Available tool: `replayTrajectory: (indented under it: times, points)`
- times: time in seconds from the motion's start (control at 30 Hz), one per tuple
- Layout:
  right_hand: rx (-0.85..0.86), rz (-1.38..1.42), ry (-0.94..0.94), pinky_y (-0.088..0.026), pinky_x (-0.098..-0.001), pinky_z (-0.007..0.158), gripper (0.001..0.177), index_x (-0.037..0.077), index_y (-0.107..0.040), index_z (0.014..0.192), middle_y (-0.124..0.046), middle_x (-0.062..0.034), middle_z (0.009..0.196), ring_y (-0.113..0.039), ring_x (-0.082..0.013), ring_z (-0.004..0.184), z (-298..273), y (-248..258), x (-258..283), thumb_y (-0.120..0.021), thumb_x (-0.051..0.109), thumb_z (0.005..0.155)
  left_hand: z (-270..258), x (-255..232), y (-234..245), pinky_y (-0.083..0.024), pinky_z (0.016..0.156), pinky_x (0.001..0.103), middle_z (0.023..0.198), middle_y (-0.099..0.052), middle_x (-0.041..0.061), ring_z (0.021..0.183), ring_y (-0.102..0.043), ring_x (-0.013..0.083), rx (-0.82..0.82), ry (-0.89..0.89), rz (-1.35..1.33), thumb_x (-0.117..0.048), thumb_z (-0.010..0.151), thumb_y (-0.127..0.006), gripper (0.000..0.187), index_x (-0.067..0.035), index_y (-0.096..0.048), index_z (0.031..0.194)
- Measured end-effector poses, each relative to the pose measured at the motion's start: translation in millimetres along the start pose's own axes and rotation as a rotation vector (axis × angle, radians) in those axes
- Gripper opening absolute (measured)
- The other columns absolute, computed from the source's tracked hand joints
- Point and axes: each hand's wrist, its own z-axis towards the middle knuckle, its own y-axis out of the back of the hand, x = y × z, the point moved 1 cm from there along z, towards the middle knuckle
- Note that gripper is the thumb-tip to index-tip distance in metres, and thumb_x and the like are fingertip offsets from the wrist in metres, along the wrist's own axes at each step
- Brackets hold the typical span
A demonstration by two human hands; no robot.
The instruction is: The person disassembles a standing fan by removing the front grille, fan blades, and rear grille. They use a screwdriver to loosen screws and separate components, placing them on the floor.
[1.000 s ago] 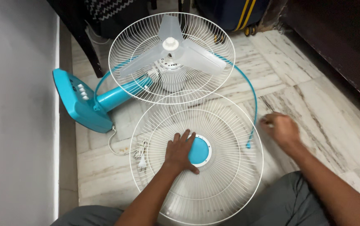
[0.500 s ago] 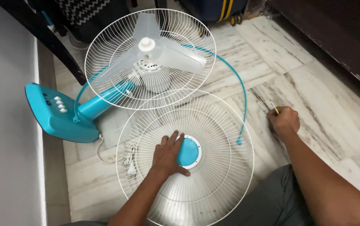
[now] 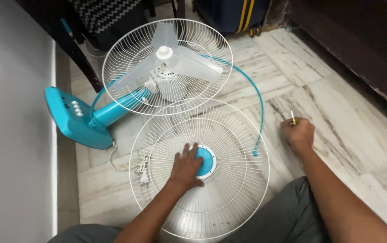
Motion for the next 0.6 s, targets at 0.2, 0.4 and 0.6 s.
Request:
replayTrajectory:
  times: [0.2,0.4,0.6]
  points:
    - [0.418,0.001,-0.039,-0.058,-0.0444,0.059,0.040,0.006,-0.082,0.094,-0.078,-0.0146,0.081,-0.072,-0.0294,0.065,-47,-8,27,-0.067,0.044,0.092,-5,-9,-11,-0.029,0.118,0.059,0.161,-0.035,0.015,0.153,-0.022,0.0385,0.031,-0.026,-0.101,-0.032,0.064,-0.095,0.044,-0.012,-0.075,0.097]
    - [0.574,0.126,-0.129,-0.049,-0.0380,0.045,0.045,0.006,-0.082,0.097,-0.080,-0.0082,0.077,-0.064,-0.0202,0.056,-60,4,41,-0.057,0.044,0.098,-6,-7,-19,-0.033,0.117,0.054,0.162,-0.036,0.013,0.152,-0.026,0.0359,-0.006,-0.036,-0.112,-0.026,0.072,-0.090,0.030,-0.009,-0.075,0.091]
    - [0.624,0.216,-0.178,-0.041,-0.0340,0.040,0.046,0.003,-0.081,0.099,-0.079,-0.0121,0.079,-0.051,-0.0169,0.048,-54,3,45,-0.054,0.040,0.101,-9,-5,-14,-0.034,0.113,0.054,0.155,-0.042,0.014,0.147,-0.032,0.0360,-0.026,-0.097,-0.136,-0.023,0.074,-0.088,0.028,-0.005,-0.074,0.090]
